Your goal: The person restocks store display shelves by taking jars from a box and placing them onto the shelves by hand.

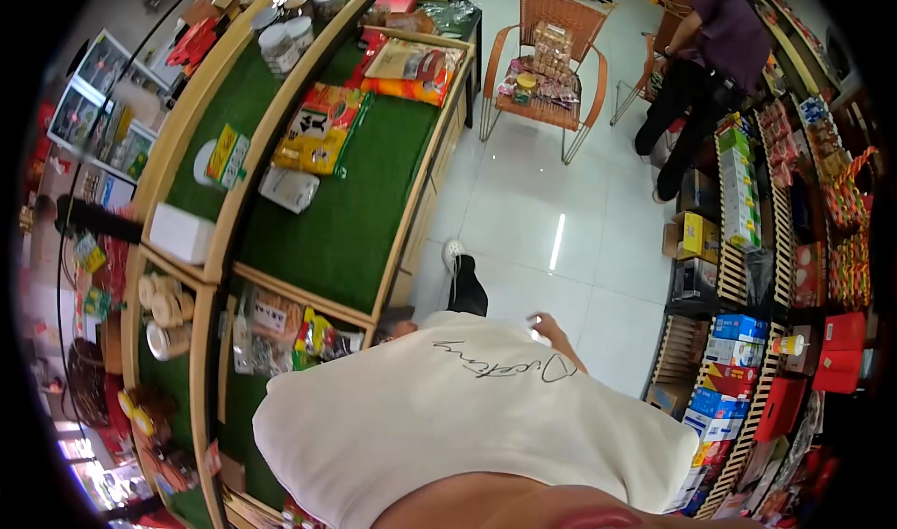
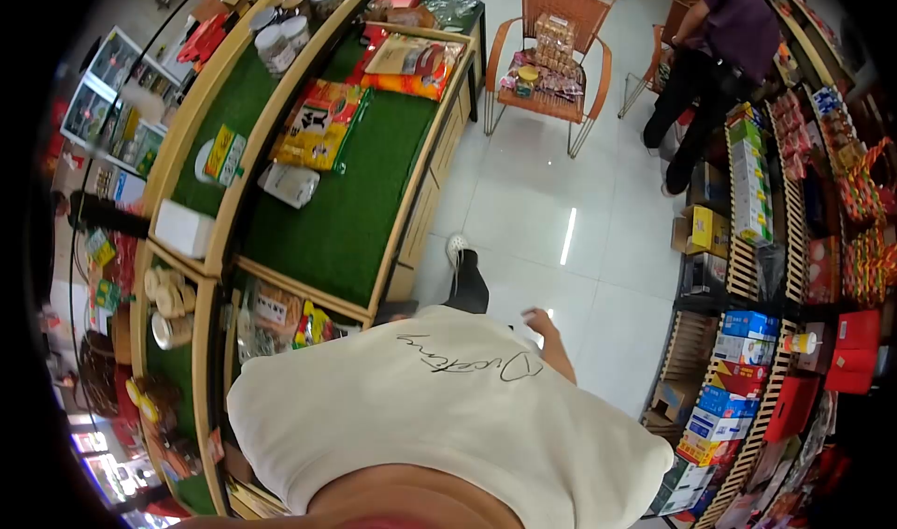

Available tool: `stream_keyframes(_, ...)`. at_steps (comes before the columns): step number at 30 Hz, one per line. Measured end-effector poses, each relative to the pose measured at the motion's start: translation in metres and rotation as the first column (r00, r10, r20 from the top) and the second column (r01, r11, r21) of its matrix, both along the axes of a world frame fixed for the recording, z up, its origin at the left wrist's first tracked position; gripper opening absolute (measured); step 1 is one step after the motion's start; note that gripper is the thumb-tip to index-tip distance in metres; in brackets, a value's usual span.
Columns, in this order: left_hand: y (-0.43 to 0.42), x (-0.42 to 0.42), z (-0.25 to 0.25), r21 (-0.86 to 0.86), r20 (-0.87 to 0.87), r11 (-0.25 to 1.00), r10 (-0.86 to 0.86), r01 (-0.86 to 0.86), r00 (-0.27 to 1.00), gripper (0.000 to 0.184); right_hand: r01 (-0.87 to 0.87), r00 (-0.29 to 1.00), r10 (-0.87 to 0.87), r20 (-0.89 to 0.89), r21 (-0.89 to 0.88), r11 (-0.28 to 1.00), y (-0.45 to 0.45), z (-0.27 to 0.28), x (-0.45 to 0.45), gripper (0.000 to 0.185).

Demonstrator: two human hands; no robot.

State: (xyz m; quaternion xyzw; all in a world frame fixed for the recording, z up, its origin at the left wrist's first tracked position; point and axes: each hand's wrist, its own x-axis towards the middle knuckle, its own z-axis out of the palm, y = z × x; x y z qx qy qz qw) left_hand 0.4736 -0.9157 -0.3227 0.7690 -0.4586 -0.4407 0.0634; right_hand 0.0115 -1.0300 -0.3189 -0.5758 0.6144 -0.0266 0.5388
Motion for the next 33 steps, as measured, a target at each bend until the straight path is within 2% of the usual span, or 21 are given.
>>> stream_keyframes(1,-0.021,0.002,0.002,0.008,0.004,1.0,0.0,0.0,1.0,0.027,0.102,0.994,-0.103,-0.026,-0.035,0.994,-0.004,-0.011,-0.019,0.028)
stream_keyframes(3,-0.067,0.014,0.01,-0.009,0.015,1.0,0.014,-0.014,1.0,0.027,0.125,0.974,-0.116,-0.193,0.037,0.991,-0.042,-0.008,-0.049,0.034)
stream_keyframes(5,-0.116,0.029,0.016,-0.062,0.032,0.997,0.041,-0.039,0.999,0.026,0.242,0.94,-0.229,-0.255,0.02,0.97,-0.095,0.019,-0.053,0.035)
stream_keyframes(7,-0.174,0.046,0.021,-0.132,0.022,0.989,0.076,-0.072,0.997,0.026,0.349,0.925,-0.366,-0.105,-0.152,0.925,-0.153,0.02,-0.055,0.033)
stream_keyframes(8,-0.208,0.055,0.023,-0.132,-0.013,0.987,0.094,-0.095,0.995,0.026,0.414,0.903,-0.425,-0.067,-0.133,0.9,-0.182,0.022,-0.052,0.035)
stream_keyframes(10,-0.278,0.081,0.022,0.068,-0.226,0.988,0.15,-0.138,0.963,0.028,0.373,0.906,-0.403,-0.129,-0.204,0.905,-0.239,0.005,-0.044,0.034)
stream_keyframes(11,-0.304,0.086,0.022,-0.134,-0.242,0.957,0.222,-0.259,0.945,0.029,0.347,0.907,-0.387,-0.165,-0.225,0.91,-0.258,-0.002,-0.039,0.034)
stream_keyframes(12,-0.336,0.101,0.001,-0.143,-0.199,0.975,0.14,-0.17,0.97,0.032,0.396,0.898,-0.424,-0.117,-0.203,0.896,-0.278,0.001,-0.023,0.036)
stream_keyframes(13,-0.361,0.094,0.036,-0.206,-0.125,0.961,0.159,-0.183,0.979,0.034,0.443,0.885,-0.46,-0.07,-0.177,0.879,-0.299,0.003,0.002,0.039)
stream_keyframes(15,-0.409,0.083,0.076,-0.274,-0.194,0.933,0.183,-0.232,0.964,0.033,0.532,0.845,-0.521,0.121,-0.077,0.844,-0.333,0.028,0.065,0.043)
stream_keyframes(17,-0.445,0.065,0.123,-0.273,-0.44,0.893,0.216,-0.358,0.872,0.031,0.347,0.933,-0.321,0.164,-0.169,0.923,-0.362,0.043,0.131,0.045)
stream_keyframes(19,-0.48,0.065,0.109,-0.329,-0.44,0.899,0.126,-0.29,0.889,0.027,0.161,0.924,-0.108,0.366,-0.116,0.98,-0.392,0.063,0.198,0.042)
stream_keyframes(21,-0.506,0.056,0.137,-0.384,-0.38,0.885,0.108,-0.263,0.919,0.023,-0.058,0.875,0.067,0.48,-0.033,0.998,-0.435,0.079,0.252,0.037)
stream_keyframes(23,-0.534,0.057,0.153,-0.448,-0.391,0.849,0.096,-0.28,0.916,0.023,-0.235,0.874,0.301,0.38,-0.21,0.949,-0.492,0.119,0.295,0.034)
stream_keyframes(24,-0.548,0.06,0.167,-0.466,-0.403,0.824,0.126,-0.322,0.906,0.022,-0.229,0.866,0.326,0.378,-0.279,0.933,-0.522,0.141,0.317,0.031)
stream_keyframes(25,-0.561,0.064,0.183,-0.482,-0.418,0.796,0.158,-0.366,0.895,0.021,-0.225,0.83,0.328,0.451,-0.268,0.937,-0.556,0.136,0.341,0.031)
stream_keyframes(27,-0.586,0.081,0.195,-0.477,-0.39,0.771,0.244,-0.421,0.888,0.022,-0.19,0.725,0.392,0.567,-0.382,0.904,-0.619,0.202,0.391,0.03)
stream_keyframes(29,-0.625,0.107,0.207,-0.542,-0.332,0.705,0.32,-0.457,0.888,0.022,-0.184,0.678,0.482,0.555,-0.507,0.842,-0.683,0.25,0.446,0.028)
stream_keyframes(30,-0.644,0.117,0.218,-0.517,-0.356,0.69,0.365,-0.507,0.86,0.022,-0.222,0.627,0.496,0.601,-0.472,0.853,-0.715,0.277,0.471,0.028)
stream_keyframes(31,-0.664,0.126,0.231,-0.531,-0.378,0.648,0.396,-0.546,0.837,0.021,-0.252,0.612,0.549,0.569,-0.517,0.818,-0.741,0.32,0.493,0.027)
stream_keyframes(33,-0.702,0.142,0.29,-0.692,-0.311,0.536,0.384,-0.484,0.87,0.022,-0.185,0.435,0.659,0.613,-0.656,0.732,-0.795,0.356,0.555,0.033)
